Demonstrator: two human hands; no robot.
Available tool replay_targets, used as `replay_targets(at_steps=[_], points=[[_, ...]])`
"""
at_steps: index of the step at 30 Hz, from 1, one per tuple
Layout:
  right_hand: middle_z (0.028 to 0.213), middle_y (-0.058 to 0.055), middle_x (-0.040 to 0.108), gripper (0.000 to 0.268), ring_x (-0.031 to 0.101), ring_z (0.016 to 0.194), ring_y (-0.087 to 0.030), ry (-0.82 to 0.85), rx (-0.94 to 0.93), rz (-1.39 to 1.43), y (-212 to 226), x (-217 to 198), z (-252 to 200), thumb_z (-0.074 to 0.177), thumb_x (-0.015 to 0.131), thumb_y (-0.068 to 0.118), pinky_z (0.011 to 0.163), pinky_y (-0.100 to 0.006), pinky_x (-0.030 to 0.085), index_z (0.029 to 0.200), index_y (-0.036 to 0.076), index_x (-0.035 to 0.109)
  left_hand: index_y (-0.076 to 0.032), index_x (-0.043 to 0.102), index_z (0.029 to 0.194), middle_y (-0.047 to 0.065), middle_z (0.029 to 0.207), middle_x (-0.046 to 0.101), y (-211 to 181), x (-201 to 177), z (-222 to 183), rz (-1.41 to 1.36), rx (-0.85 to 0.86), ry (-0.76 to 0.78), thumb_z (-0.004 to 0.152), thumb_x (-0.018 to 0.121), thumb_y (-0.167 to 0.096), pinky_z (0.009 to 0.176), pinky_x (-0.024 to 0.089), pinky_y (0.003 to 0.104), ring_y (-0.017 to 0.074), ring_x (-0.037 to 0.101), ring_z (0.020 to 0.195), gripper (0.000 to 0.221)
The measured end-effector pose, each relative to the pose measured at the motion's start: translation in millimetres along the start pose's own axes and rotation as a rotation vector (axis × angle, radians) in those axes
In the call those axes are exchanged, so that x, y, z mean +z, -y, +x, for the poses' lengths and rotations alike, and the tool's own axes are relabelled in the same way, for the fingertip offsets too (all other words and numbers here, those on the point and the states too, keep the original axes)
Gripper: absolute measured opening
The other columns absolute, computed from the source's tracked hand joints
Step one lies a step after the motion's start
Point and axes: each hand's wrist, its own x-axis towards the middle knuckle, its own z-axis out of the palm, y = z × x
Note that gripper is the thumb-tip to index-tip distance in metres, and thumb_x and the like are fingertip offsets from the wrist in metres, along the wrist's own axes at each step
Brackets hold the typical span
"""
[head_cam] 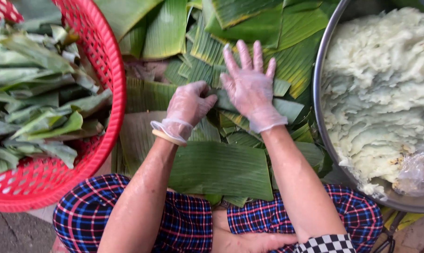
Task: The person is portioning dough from a large bowl, adding a small amount of filling, and then wrapping the dough in banana leaves.
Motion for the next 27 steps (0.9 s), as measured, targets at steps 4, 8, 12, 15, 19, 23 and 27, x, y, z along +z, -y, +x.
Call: replay_targets(at_steps=[4,8,12,15,19,23,27], points=[[0.171,-0.004,0.012,0.077,0.000,0.153,-0.037,-0.146,0.029,0.000,6,4,4,0.098,0.001,0.068,0.115,-0.076,-0.004,0.163,0.032,0.020,-0.011,0.072,0.086,0.002,0.074,0.071,-3,-5,1,0.069,0.021,-0.044,0.083,0.076,-0.020,0.062,0.052,0.035,0.0182,0.061,0.062,0.010],[0.172,-0.005,0.019,0.069,0.005,0.156,-0.037,-0.318,0.032,-0.060,5,19,-9,0.105,0.013,0.065,0.119,-0.071,-0.003,0.165,0.032,0.024,-0.012,0.070,0.081,0.001,0.070,0.068,1,-3,10,0.153,0.051,0.014,0.082,0.077,-0.025,0.063,0.050,0.037,0.0208,0.061,0.063,0.015],[0.168,-0.007,0.029,0.060,0.012,0.154,-0.038,-0.438,0.012,-0.022,2,22,-12,0.108,0.028,0.058,0.119,-0.072,0.002,0.161,0.030,0.039,-0.012,0.071,0.085,0.001,0.074,0.070,-1,-1,15,0.163,0.036,0.046,0.082,0.077,-0.025,0.066,0.051,0.037,0.0205,0.063,0.066,0.015],[0.166,-0.007,0.033,0.056,0.012,0.153,-0.037,-0.487,0.005,0.009,3,19,-9,0.109,0.033,0.051,0.118,-0.072,-0.002,0.158,0.027,0.047,-0.011,0.071,0.088,0.004,0.073,0.070,-1,-1,12,0.201,0.065,0.029,0.082,0.076,-0.027,0.066,0.052,0.040,0.0248,0.064,0.066,0.017],[0.168,-0.006,0.022,0.065,0.006,0.152,-0.040,-0.308,0.047,-0.025,2,11,-5,0.106,0.014,0.059,0.115,-0.077,0.001,0.161,0.030,0.033,-0.013,0.071,0.090,0.004,0.079,0.067,14,4,-1,0.139,0.139,-0.090,0.081,0.074,-0.021,0.065,0.051,0.039,0.0244,0.062,0.069,0.013],[0.170,-0.011,0.018,0.070,0.014,0.153,-0.046,-0.142,0.047,0.063,2,-32,-49,0.104,0.045,0.053,0.115,-0.075,0.020,0.165,0.031,0.019,-0.032,0.069,0.099,0.000,0.127,0.061,6,-9,-22,0.084,-0.034,-0.008,0.088,0.070,-0.029,0.101,0.053,0.049,0.0332,0.059,0.124,0.011],[0.154,-0.017,0.043,0.080,0.035,0.145,-0.046,-0.135,0.068,-0.043,-18,-30,-117,0.095,0.065,0.041,0.110,-0.072,0.029,0.164,0.022,0.029,-0.030,0.070,0.092,0.000,0.123,0.058,11,-14,-26,0.085,-0.027,-0.035,0.088,0.070,-0.022,0.097,0.056,0.051,0.0357,0.063,0.117,0.010]])
